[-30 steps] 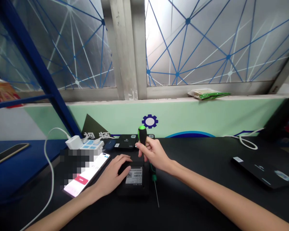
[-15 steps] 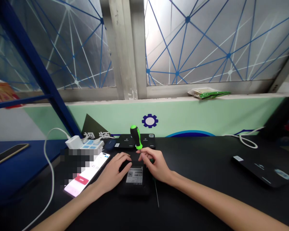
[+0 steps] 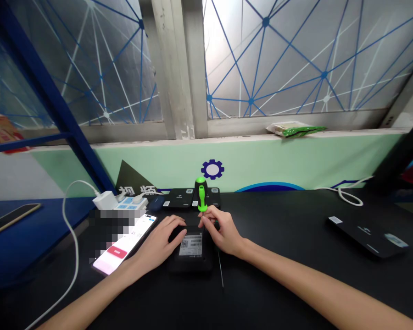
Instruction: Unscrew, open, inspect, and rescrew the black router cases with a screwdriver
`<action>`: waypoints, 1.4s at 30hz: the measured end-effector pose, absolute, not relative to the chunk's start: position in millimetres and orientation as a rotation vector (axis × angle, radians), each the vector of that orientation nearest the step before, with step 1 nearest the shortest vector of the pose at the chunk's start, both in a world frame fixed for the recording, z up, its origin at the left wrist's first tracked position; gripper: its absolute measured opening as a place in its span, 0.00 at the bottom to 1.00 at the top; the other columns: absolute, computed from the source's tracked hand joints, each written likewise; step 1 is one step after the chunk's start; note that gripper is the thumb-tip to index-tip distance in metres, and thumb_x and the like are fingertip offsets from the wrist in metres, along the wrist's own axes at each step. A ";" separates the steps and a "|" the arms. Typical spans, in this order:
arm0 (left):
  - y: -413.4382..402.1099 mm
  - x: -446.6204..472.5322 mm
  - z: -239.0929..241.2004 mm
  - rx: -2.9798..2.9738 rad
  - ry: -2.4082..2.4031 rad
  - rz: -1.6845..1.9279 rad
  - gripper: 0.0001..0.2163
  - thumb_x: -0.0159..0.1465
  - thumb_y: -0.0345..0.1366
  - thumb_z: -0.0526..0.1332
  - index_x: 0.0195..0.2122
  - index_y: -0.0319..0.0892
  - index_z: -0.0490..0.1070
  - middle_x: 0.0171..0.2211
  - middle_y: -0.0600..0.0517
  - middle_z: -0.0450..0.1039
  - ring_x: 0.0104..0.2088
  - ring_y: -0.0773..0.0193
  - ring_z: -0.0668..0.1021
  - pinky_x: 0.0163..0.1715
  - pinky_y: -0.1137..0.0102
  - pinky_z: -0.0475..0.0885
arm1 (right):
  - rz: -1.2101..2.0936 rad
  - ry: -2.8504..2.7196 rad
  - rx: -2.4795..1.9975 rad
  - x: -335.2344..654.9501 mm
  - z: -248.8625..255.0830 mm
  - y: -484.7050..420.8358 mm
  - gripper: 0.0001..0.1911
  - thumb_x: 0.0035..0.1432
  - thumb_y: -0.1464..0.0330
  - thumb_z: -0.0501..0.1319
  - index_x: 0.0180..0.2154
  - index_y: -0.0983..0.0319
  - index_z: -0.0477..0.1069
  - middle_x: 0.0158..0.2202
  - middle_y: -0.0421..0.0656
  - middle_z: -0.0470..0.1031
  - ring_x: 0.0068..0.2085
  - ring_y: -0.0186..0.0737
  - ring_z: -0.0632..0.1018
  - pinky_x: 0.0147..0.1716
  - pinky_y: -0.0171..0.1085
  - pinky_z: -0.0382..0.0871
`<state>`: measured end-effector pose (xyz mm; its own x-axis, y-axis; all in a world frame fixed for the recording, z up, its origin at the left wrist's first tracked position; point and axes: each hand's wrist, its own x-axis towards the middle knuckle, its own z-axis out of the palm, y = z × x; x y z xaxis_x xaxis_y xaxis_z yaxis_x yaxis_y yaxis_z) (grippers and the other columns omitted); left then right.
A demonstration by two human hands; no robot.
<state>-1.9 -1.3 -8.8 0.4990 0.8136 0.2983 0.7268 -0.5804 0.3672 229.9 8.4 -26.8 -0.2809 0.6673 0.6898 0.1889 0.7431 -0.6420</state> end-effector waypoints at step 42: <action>-0.6 -5.8 3.4 2.585 1.248 0.598 0.10 0.73 0.42 0.52 0.46 0.47 0.71 0.45 0.51 0.71 0.45 0.58 0.75 0.45 0.64 0.70 | 0.562 -1.825 -0.689 230.1 -27.7 13.3 0.07 0.66 0.65 0.60 0.36 0.60 0.68 0.27 0.41 0.77 0.28 0.37 0.79 0.31 0.35 0.74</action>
